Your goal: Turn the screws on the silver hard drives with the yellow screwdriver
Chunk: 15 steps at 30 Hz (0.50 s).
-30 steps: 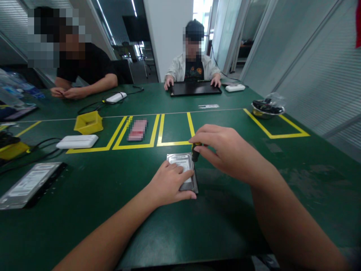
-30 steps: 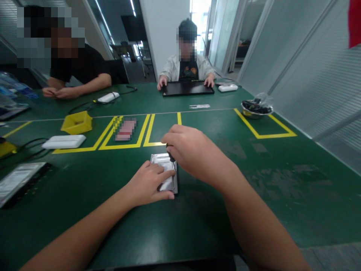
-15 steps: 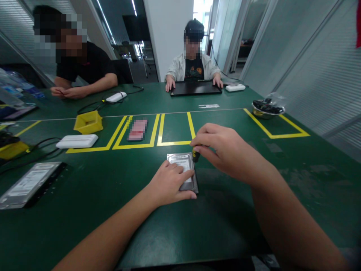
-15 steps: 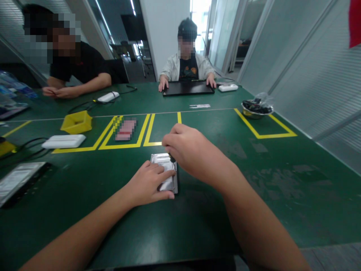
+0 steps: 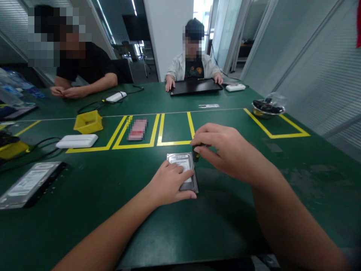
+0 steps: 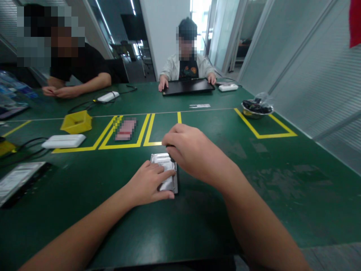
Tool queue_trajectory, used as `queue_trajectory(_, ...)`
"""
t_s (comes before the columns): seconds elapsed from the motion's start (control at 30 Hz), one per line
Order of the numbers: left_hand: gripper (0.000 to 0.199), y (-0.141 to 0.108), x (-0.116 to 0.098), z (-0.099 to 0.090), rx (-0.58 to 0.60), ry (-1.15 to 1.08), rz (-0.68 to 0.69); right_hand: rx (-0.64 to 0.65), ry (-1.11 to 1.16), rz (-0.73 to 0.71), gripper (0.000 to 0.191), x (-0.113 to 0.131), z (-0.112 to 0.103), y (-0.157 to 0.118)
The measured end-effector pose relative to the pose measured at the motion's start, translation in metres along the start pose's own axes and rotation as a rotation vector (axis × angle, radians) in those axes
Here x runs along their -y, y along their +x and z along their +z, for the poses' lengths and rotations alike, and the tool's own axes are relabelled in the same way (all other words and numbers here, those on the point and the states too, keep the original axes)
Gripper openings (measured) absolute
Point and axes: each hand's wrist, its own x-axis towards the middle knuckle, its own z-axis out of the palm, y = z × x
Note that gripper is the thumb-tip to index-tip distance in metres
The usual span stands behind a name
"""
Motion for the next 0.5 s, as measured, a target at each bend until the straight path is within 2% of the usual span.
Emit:
queue_trajectory(0.3, 0.069, -0.0001, 0.0002, 0.0005, 0.000, -0.009, 0.005, 0.007, -0.035, 0.058, 0.017, -0.0006, 0.0008, 0.0004)
queue_trajectory(0.5, 0.068, 0.0000, 0.0004, 0.0003, 0.001, -0.009, 0.002, 0.005, -0.035, 0.036, 0.020, 0.0002, -0.0013, 0.0003)
